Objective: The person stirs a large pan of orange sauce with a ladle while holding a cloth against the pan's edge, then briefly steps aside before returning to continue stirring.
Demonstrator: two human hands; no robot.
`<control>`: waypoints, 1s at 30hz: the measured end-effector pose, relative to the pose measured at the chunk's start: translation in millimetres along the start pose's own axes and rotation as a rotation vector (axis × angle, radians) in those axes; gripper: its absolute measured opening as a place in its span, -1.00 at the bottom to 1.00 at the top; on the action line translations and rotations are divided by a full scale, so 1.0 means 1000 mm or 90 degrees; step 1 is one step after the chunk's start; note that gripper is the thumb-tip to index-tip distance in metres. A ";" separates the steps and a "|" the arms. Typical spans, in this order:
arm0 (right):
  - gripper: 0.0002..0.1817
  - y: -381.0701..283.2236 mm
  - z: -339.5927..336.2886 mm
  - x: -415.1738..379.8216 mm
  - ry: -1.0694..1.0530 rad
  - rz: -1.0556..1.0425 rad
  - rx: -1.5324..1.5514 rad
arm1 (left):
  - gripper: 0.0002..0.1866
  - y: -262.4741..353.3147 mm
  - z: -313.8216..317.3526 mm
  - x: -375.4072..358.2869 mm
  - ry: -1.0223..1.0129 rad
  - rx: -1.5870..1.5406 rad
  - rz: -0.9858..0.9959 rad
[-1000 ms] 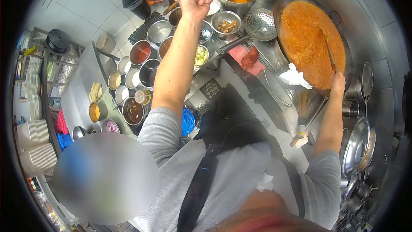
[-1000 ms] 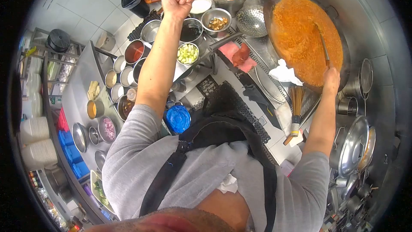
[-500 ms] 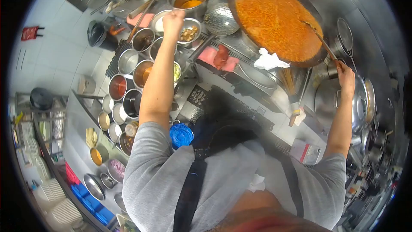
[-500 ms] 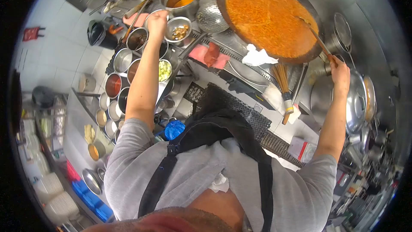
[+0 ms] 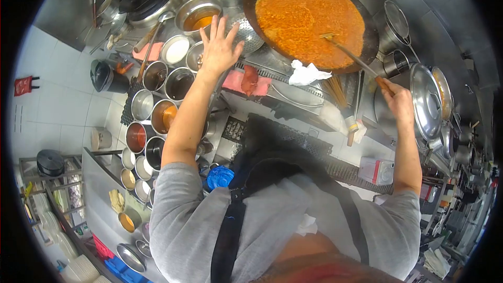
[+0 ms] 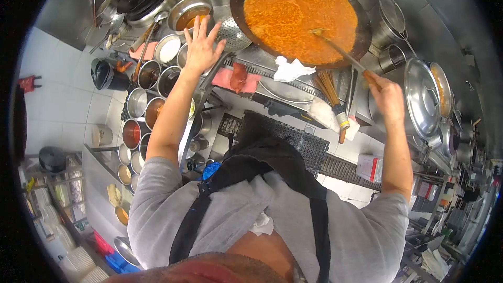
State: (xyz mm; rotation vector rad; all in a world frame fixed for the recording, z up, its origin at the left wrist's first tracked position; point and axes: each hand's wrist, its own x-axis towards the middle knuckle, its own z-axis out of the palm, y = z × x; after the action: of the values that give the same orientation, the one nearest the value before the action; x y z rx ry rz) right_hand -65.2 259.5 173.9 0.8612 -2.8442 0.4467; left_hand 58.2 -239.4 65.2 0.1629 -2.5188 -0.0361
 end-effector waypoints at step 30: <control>-0.66 0.041 0.042 0.141 0.055 0.199 -0.061 | -0.16 0.186 0.034 -0.030 -0.282 -0.239 0.172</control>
State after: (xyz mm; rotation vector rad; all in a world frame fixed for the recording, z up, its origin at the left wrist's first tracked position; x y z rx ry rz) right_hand -206.1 205.5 154.7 0.3711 -2.8973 0.3672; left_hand 42.0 -51.6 32.0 -0.3760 -2.8883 -0.4794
